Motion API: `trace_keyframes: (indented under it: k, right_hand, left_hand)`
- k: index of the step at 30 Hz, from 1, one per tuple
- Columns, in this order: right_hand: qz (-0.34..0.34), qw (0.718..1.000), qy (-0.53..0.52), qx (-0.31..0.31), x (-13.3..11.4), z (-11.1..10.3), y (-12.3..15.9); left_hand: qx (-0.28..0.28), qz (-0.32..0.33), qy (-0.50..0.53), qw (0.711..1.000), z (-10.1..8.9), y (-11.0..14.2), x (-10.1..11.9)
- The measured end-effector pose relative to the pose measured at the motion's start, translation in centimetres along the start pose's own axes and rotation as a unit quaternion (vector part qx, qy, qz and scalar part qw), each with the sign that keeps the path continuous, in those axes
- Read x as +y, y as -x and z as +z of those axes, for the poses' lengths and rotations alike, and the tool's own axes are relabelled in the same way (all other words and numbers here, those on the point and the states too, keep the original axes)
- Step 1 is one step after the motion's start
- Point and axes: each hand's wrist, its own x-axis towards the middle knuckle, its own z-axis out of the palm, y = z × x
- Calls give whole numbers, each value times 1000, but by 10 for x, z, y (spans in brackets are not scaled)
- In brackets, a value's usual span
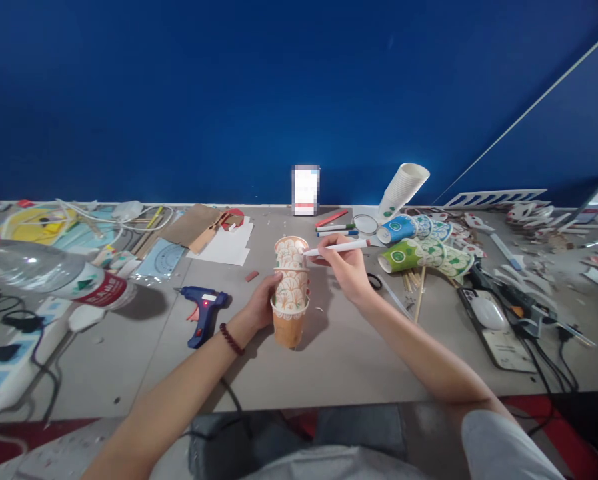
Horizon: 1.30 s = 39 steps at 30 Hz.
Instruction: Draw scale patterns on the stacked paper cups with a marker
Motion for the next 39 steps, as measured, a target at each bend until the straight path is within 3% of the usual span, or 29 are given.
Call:
trace_keyframes:
  k: [19, 25, 39]
  right_hand:
    - [-22, 997, 77, -15, 4, 1, 2]
    - [-23, 997, 72, -20, 5, 1, 2]
    - [-12, 999, 53, -6, 2, 2, 3]
  left_hand:
    - [3, 6, -8, 1000, -3, -1, 0]
    - [-10, -1, -9, 1000, -6, -1, 0]
    - [21, -7, -7, 1000, -5, -3, 0]
